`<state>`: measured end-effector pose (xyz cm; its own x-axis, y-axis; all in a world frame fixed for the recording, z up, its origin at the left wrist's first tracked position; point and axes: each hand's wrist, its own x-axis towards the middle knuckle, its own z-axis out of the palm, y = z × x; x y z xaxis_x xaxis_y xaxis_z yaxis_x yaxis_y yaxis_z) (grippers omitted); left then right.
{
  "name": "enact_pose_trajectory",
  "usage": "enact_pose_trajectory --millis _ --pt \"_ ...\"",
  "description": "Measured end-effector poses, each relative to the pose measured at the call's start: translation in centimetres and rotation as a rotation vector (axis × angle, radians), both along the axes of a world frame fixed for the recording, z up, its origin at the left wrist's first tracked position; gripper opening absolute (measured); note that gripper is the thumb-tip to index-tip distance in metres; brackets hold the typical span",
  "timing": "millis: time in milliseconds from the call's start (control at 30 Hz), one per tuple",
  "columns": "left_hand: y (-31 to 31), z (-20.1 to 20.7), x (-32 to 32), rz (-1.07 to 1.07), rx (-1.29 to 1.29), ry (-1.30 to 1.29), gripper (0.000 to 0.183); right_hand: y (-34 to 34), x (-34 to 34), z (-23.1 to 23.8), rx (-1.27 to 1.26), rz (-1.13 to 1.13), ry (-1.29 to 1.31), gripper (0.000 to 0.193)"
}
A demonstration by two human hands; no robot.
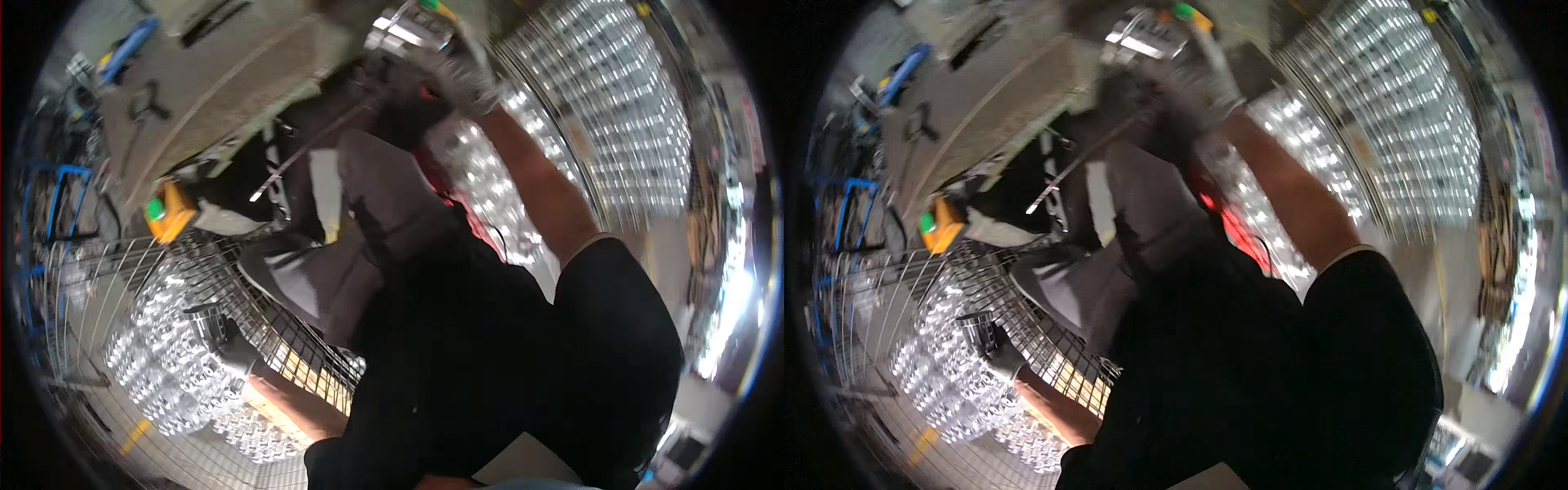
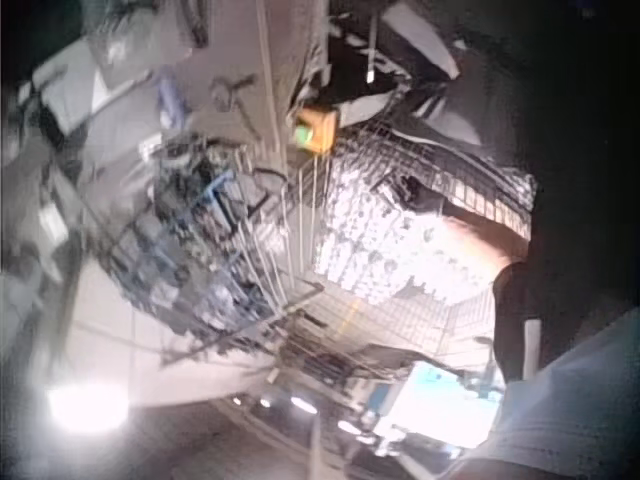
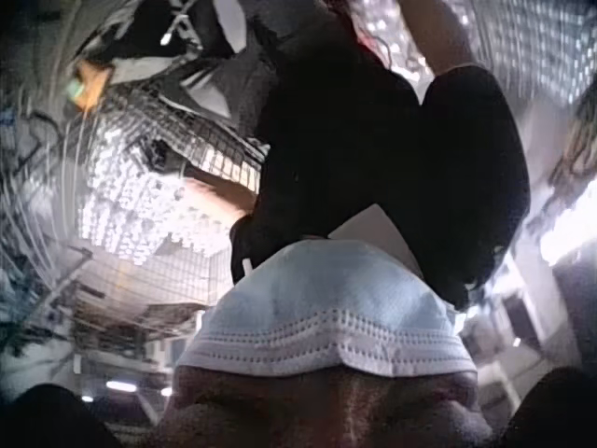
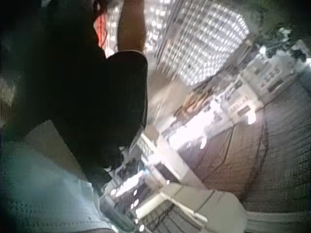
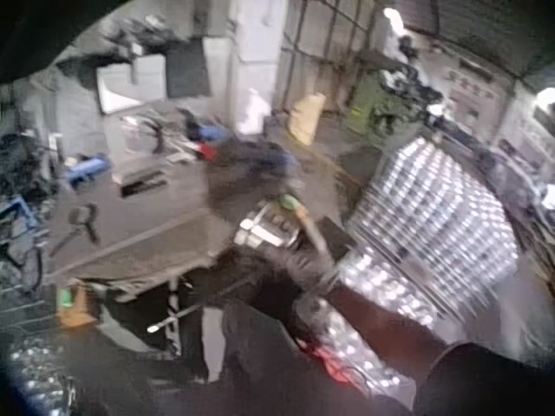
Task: Placing metal parts into an industrial machine, operating a lever to secure or process them, and organizing the processed parts into crates.
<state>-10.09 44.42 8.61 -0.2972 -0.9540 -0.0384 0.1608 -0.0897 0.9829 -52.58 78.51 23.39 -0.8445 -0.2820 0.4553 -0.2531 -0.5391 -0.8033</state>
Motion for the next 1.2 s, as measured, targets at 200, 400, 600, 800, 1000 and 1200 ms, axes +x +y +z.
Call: enact_pose_trajectory --millis 200,400,600,800,1000,1200 --pt "8.4 4.8 -9.2 -0.528 0.351 0.332 0.054 21.6 2.7 -1.0 0.996 -0.819 -0.576 0.05" --pt "13.5 4.9 -17.4 -0.708 0.809 0.294 0.058 46.2 12.9 -17.0 1.501 -1.1 -0.75 0.059" --pt "16.1 7.2 -21.6 -0.853 0.465 0.169 0.054 40.5 16.4 -27.6 1.534 -0.741 -0.784 0.081" --pt "22.1 11.4 -25.1 -0.88 -1.345 -0.513 0.058 60.8 17.3 -38.0 2.206 -0.342 -0.41 0.048" --pt "17.9 10.5 -23.7 -0.707 0.267 0.356 0.063 38.1 13.7 -34.0 2.118 -0.239 -0.745 0.092" --pt "15.8 11.5 -24.7 -0.619 0.362 0.474 0.054 44.6 12.2 -33.8 2.13 -0.491 -0.697 0.111"
